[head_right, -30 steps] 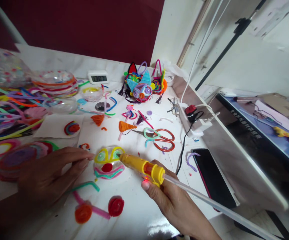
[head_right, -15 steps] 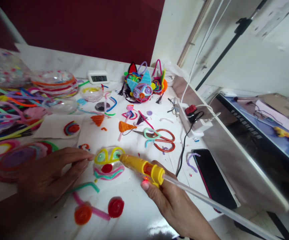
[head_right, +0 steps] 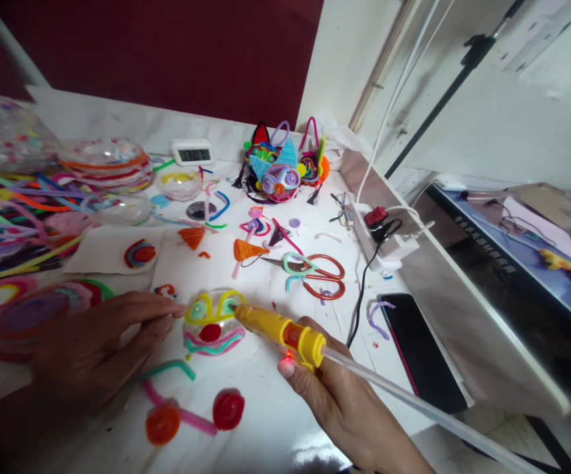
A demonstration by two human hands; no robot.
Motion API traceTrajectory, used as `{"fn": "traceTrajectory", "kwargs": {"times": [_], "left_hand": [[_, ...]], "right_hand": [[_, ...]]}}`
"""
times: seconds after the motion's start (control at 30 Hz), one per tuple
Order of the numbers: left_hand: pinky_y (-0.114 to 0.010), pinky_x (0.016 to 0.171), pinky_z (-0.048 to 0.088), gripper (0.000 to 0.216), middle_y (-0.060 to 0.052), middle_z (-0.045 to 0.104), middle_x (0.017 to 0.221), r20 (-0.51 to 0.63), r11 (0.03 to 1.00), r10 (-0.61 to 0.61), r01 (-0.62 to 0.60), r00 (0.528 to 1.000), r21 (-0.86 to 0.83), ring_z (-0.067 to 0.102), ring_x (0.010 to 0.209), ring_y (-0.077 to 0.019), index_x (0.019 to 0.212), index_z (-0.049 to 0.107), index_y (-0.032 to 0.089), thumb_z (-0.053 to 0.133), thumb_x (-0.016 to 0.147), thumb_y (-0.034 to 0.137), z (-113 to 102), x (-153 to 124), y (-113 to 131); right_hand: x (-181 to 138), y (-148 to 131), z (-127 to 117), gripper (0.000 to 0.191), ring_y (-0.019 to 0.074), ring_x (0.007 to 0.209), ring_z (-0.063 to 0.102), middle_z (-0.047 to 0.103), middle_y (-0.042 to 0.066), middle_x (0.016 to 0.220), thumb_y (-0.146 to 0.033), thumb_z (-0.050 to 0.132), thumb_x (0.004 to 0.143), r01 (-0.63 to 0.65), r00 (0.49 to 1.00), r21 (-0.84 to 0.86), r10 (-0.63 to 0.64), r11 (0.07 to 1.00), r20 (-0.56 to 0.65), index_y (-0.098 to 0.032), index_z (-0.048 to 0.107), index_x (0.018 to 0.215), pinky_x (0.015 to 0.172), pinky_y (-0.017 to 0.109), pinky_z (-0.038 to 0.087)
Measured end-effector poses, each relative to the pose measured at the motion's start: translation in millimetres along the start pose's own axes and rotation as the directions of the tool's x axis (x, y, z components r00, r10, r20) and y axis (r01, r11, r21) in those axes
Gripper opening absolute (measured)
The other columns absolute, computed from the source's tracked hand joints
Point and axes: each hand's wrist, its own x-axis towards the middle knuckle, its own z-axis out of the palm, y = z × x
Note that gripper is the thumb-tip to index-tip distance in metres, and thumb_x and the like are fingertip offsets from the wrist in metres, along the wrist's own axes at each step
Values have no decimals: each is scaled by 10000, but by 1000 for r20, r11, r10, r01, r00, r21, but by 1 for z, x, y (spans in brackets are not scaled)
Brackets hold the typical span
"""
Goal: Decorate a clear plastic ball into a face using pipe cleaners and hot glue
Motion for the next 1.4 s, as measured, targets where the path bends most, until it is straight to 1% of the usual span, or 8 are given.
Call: {"fn": "traceTrajectory", "kwargs": {"times": [0.13,0.27,0.47,0.67,0.83,0.97,1.2,1.4], "left_hand": [[-175,749,548,119,-25,738,877,18,1000,-7,7,1000,-2,697,780,-106,944,652,187,561,871,162,0,-2,-1],[-203,805,550,128,-16,737,893,28,1000,-1,2,1000,-4,698,787,-109,966,649,201,566,873,172,0,-3,-2],[-216,818,556,136,-24,740,881,18,1000,-3,3,1000,-5,699,758,-108,962,654,192,562,868,157,-1,-2,-2],[-213,812,556,127,-25,741,866,15,1000,-9,9,1000,-9,697,755,-107,948,656,195,554,877,168,1,-1,-1],[-201,786,558,124,-17,744,852,5,1000,-20,20,1000,-13,700,730,-109,930,657,204,549,875,175,0,0,-1],[-185,761,555,119,-23,744,875,30,1000,-7,7,1000,-6,697,752,-104,944,655,196,563,872,173,0,-1,-1],[-195,748,561,118,-23,741,868,31,1000,-22,23,999,-9,693,747,-104,945,645,206,549,883,175,1,-2,-1],[-206,788,557,123,-23,740,878,26,1000,-13,13,1000,-15,691,748,-105,955,648,199,559,877,168,2,-3,-1]], "right_hand": [[-1,0,0,426,241,966,646,682,69,1089,-506,456,943,3,1000,-5,-3,1000,-29,-227,636,1211,847,311,528],[-1,1,0,423,235,945,651,690,71,1068,-499,459,943,12,999,-11,-12,1000,-37,-219,641,1201,844,307,531],[0,2,1,400,232,986,639,688,77,1079,-490,452,949,3,1000,-21,-3,1000,-15,-200,658,1131,856,302,529],[0,5,2,407,227,965,643,686,69,1101,-485,460,949,-7,1000,-24,6,1000,-15,-213,626,1202,856,309,528],[0,5,2,405,219,918,649,698,62,991,-482,446,955,5,1000,-37,-6,999,-16,-205,630,1185,818,293,530],[1,4,2,400,222,900,648,696,56,936,-479,447,954,0,1000,-41,0,999,-10,-202,643,1165,806,291,530],[0,3,2,426,237,931,646,702,72,988,-498,463,940,1,999,-26,-2,1000,-52,-195,651,1173,860,312,517],[-1,5,0,435,249,906,650,709,75,962,-525,472,924,-33,997,-19,31,999,-65,-202,679,1128,804,310,530]]}}
